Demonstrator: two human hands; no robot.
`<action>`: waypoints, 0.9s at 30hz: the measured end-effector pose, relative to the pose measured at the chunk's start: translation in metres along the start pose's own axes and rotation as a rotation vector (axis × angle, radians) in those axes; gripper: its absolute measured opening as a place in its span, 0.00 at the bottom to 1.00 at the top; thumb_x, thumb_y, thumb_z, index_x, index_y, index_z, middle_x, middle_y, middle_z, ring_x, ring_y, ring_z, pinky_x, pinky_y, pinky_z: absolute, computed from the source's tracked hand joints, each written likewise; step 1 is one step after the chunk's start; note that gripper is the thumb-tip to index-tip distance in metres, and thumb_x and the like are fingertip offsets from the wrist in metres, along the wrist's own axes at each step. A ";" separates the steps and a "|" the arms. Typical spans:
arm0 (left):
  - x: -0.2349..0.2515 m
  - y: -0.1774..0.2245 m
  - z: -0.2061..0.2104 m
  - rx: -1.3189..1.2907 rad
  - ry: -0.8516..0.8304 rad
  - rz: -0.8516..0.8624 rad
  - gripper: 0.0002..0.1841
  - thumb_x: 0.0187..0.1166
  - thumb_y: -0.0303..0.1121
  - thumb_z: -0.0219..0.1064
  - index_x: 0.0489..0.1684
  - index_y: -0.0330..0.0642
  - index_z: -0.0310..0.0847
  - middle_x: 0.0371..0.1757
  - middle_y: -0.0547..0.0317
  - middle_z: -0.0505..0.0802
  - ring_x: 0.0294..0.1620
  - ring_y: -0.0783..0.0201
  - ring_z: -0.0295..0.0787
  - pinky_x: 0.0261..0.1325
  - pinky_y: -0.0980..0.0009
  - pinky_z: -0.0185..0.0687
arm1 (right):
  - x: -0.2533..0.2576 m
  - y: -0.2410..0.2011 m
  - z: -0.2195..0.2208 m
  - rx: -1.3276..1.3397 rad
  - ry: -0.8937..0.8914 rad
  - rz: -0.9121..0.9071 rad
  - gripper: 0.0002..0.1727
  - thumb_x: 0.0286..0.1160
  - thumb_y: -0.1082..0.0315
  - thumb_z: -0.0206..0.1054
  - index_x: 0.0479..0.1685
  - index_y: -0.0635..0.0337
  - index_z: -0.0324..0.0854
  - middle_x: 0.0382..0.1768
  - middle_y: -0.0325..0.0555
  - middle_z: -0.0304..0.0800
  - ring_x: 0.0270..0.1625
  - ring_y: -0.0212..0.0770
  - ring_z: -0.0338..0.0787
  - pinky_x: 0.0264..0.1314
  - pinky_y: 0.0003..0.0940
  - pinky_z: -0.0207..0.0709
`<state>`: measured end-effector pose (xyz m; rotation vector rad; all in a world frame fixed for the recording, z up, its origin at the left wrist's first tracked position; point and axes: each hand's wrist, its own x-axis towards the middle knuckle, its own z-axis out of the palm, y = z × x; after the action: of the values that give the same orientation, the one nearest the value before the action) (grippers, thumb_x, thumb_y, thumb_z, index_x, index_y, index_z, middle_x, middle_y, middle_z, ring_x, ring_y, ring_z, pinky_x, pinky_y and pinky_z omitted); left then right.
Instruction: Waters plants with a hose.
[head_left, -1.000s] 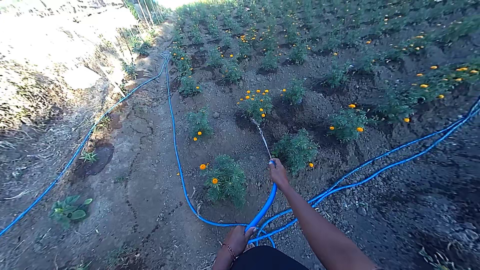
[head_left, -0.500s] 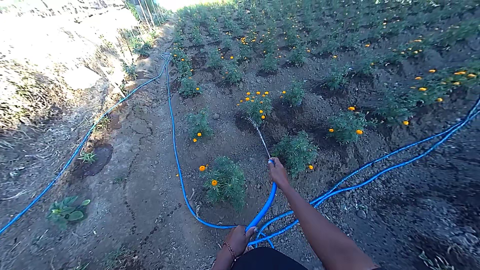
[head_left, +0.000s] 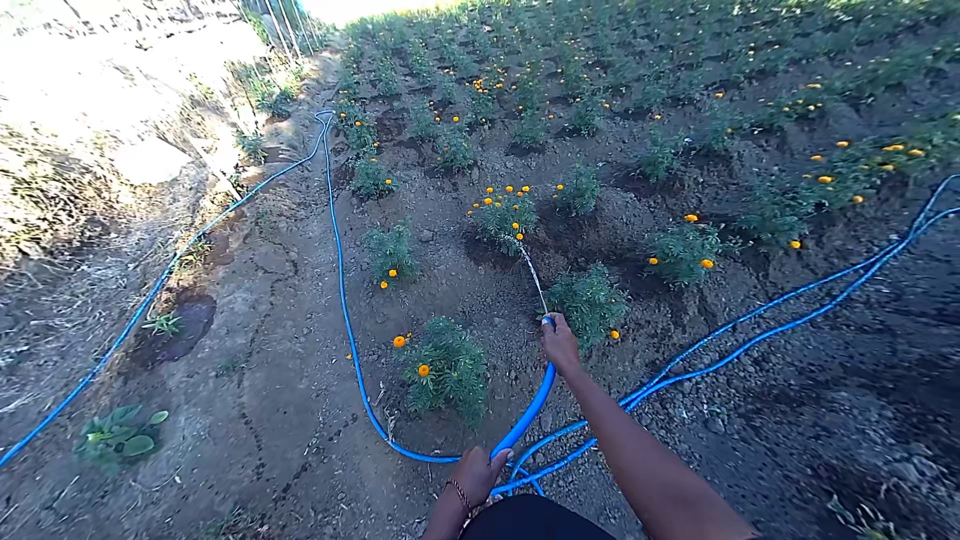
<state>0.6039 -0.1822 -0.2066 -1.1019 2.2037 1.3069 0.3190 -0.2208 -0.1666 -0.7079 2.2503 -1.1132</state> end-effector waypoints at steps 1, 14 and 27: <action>0.001 0.001 0.000 0.003 -0.004 0.000 0.40 0.91 0.63 0.42 0.38 0.29 0.82 0.37 0.37 0.88 0.43 0.42 0.87 0.54 0.41 0.79 | 0.000 0.000 -0.002 0.000 0.006 0.001 0.20 0.95 0.61 0.49 0.76 0.58 0.74 0.47 0.60 0.89 0.43 0.56 0.89 0.51 0.56 0.81; 0.008 0.009 -0.005 0.032 -0.009 0.019 0.40 0.90 0.64 0.41 0.38 0.29 0.82 0.38 0.38 0.88 0.44 0.42 0.88 0.53 0.42 0.80 | 0.004 -0.002 -0.013 -0.023 0.055 0.020 0.20 0.96 0.61 0.48 0.77 0.57 0.73 0.51 0.62 0.89 0.48 0.58 0.91 0.55 0.58 0.80; 0.006 0.016 -0.007 0.033 -0.004 0.016 0.39 0.91 0.62 0.44 0.39 0.29 0.83 0.39 0.37 0.89 0.46 0.41 0.88 0.55 0.41 0.80 | 0.002 -0.004 -0.019 -0.047 0.066 0.021 0.21 0.96 0.60 0.48 0.78 0.57 0.72 0.50 0.61 0.90 0.48 0.58 0.91 0.55 0.58 0.80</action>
<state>0.5887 -0.1868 -0.1979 -1.0712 2.2275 1.2729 0.3063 -0.2135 -0.1539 -0.6741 2.3414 -1.0914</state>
